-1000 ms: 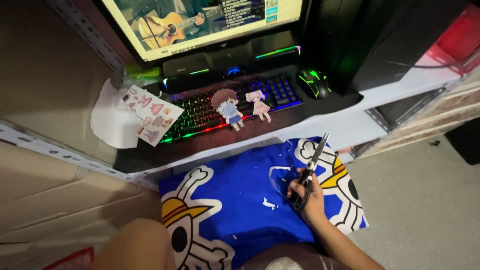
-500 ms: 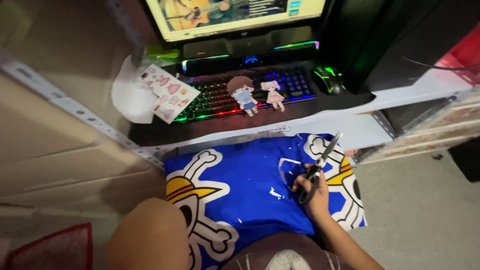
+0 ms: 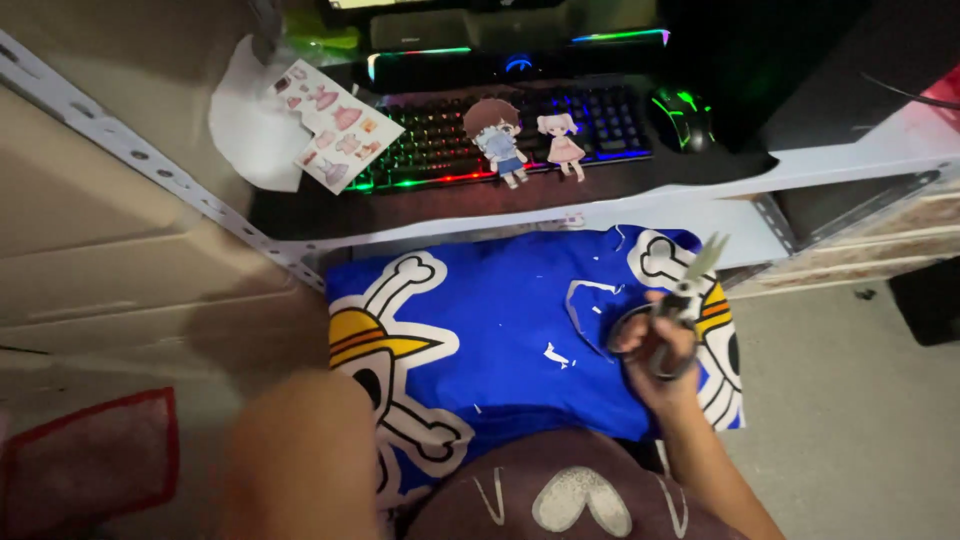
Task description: Using scissors to carefully cut out small paper doll clothes from a printed sheet of paper.
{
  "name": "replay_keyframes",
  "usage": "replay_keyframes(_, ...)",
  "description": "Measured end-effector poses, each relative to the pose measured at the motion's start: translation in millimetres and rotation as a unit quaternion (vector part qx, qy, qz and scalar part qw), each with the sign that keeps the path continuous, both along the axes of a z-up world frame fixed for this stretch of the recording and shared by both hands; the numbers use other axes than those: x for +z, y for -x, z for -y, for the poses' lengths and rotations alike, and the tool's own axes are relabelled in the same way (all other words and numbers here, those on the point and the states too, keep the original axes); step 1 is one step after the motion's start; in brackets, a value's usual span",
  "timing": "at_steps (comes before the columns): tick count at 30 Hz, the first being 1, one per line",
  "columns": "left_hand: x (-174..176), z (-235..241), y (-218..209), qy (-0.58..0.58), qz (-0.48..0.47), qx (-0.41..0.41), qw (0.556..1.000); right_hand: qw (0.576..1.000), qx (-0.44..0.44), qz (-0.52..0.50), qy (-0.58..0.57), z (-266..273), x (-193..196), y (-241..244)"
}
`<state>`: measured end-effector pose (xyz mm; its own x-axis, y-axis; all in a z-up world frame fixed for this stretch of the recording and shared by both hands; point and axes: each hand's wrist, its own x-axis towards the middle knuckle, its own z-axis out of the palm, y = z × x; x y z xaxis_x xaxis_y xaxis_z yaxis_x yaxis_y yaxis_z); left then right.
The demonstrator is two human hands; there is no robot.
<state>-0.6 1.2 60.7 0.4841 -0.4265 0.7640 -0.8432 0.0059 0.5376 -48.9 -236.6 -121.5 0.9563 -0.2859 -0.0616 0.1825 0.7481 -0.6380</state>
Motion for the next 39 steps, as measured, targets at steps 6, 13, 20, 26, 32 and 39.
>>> replay_keyframes(6, -12, 22, -23, 0.051, 0.021, -0.047, 0.997, 0.997, 0.003, 0.023, -0.069, 47, -3, -10)
replay_keyframes(13, -119, 106, -117, -0.402, -0.106, 0.058, 0.908, 0.899, -0.224, -0.120, 0.357, 71, 19, -32)
replay_keyframes(20, -209, 172, -158, -0.357, -0.161, -0.013, 0.920, 0.777, -0.180, -0.296, 0.526, 104, -26, -33)
replay_keyframes(26, -198, 130, -132, -0.298, -0.171, -0.126, 0.931, 0.809, -0.185, -0.280, 0.482, 115, -34, -15)
replay_keyframes(32, -163, 45, -83, -0.418, -0.133, -0.257, 0.861, 0.850, -0.172, -0.286, 0.408, 117, 40, 43)
replay_keyframes(39, -108, 63, -92, -0.289, -0.048, -0.169, 0.941, 0.893, -0.096, -0.161, 0.410, 115, 34, 64)
